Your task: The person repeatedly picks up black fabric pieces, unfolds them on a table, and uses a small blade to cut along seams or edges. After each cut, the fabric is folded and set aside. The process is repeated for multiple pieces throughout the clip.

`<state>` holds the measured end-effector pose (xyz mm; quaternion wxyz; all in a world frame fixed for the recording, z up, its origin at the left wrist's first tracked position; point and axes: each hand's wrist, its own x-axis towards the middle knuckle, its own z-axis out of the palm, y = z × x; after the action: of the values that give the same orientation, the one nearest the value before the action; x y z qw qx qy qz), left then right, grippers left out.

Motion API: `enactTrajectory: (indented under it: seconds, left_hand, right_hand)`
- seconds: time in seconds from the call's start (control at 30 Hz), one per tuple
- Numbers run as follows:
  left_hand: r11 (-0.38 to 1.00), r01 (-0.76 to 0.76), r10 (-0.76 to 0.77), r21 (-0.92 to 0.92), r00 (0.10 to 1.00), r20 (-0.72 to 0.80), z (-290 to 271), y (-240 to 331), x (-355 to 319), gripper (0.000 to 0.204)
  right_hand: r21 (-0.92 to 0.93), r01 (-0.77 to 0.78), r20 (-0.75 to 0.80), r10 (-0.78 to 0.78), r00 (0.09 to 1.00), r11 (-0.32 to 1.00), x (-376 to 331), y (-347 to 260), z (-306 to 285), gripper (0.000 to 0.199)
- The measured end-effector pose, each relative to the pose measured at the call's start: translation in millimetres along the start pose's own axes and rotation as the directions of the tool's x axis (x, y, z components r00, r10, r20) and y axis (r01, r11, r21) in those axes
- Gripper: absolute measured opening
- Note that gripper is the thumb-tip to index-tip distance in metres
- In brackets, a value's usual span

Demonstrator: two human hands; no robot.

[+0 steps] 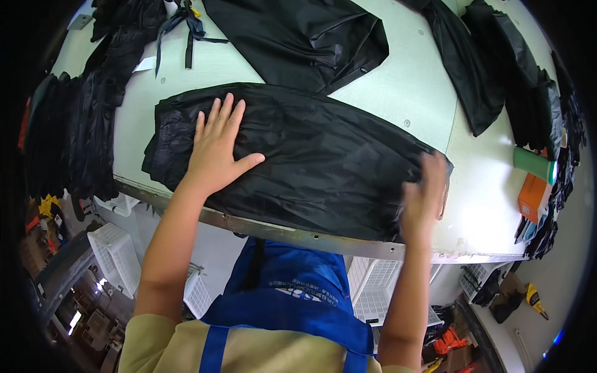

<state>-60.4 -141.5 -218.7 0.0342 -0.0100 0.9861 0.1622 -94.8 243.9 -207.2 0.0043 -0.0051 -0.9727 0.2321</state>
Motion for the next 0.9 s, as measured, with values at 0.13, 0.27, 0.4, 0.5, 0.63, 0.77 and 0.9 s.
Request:
enactTrajectory:
  seconds: [0.13,0.27,0.4,0.5,0.63,0.77,0.9]
  left_hand:
    - [0.981,0.041,-0.076,-0.192,0.982,-0.176,-16.4,33.4,18.7,0.04]
    - [0.972,0.102,-0.134,-0.213,0.981,-0.141,4.0,50.5,28.3,0.018]
    - [0.867,0.148,-0.214,-0.476,0.973,-0.087,7.4,40.2,30.0,0.009]
    - [0.693,0.237,-0.288,-0.681,0.957,0.04,-2.8,39.3,30.9,0.007]
    - [0.714,0.168,-0.226,-0.679,0.974,0.004,-0.6,39.1,29.6,0.012]
    - [0.927,0.029,-0.071,-0.375,0.993,-0.097,3.2,46.3,30.8,0.021]
    - [0.974,-0.005,-0.033,-0.227,0.986,-0.163,14.6,51.6,30.4,0.015]
  right_hand:
    - [-0.173,-0.27,-0.161,0.243,0.957,0.947,-23.6,129.2,-22.4,0.056]
    - [-0.158,-0.233,-0.035,0.23,0.972,0.96,-13.0,112.7,-30.5,0.04]
    - [0.231,-0.452,-0.005,0.466,0.885,0.861,0.1,118.2,-45.7,0.022]
    - [0.701,-0.302,-0.065,0.479,0.875,0.646,16.2,87.1,-56.7,0.012]
    - [0.636,-0.183,0.041,0.204,0.978,0.75,51.8,-32.0,-36.1,0.016]
    - [0.648,-0.135,0.211,-0.006,0.977,0.749,73.5,-106.9,-3.1,0.031]
    - [0.844,-0.252,0.342,-0.112,0.933,0.474,74.5,-140.6,29.2,0.034]
